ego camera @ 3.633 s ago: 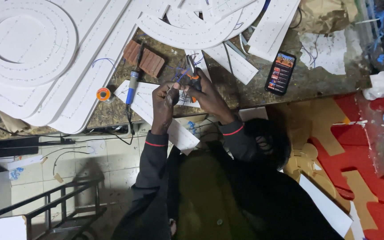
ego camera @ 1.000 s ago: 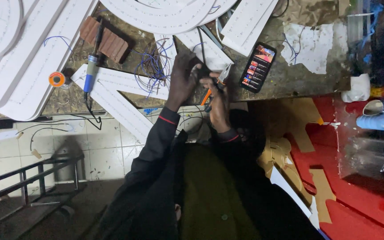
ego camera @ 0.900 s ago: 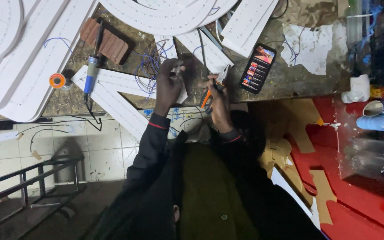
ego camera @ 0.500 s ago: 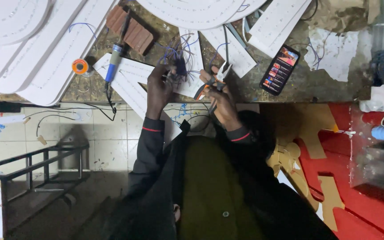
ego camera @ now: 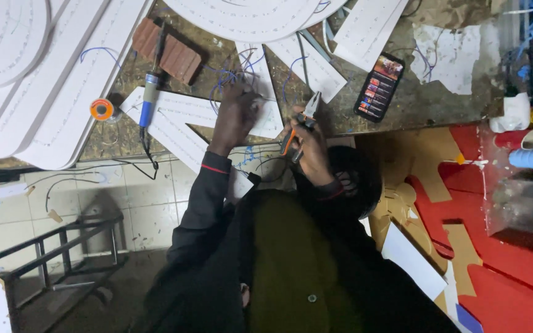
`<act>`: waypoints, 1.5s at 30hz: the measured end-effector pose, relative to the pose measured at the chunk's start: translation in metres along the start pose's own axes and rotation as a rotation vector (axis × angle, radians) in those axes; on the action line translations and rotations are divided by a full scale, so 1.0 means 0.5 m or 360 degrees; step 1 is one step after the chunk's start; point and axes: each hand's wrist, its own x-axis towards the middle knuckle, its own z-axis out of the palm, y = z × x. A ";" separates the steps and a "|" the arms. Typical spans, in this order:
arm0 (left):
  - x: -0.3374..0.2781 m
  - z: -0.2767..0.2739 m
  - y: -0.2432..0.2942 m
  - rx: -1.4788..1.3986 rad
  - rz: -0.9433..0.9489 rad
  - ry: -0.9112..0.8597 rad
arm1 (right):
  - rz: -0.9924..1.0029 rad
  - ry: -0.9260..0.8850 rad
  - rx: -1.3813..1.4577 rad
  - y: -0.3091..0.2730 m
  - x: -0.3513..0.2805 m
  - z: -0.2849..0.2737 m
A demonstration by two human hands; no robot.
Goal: Preparing and soldering wires to LED strip terminals on a workbench in a sign shop.
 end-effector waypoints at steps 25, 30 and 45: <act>-0.025 -0.146 0.138 -0.0793 -0.0255 0.0803 | -0.0063 -0.0661 -0.0523 0.022 0.010 0.079; -0.032 -0.115 0.178 -0.0664 -0.0502 0.0448 | -0.0165 -0.0542 -0.0545 0.040 0.021 0.055; -0.030 -0.165 0.282 -0.0591 -0.0052 0.0455 | -0.0807 -0.0414 -0.0939 -0.057 -0.004 0.160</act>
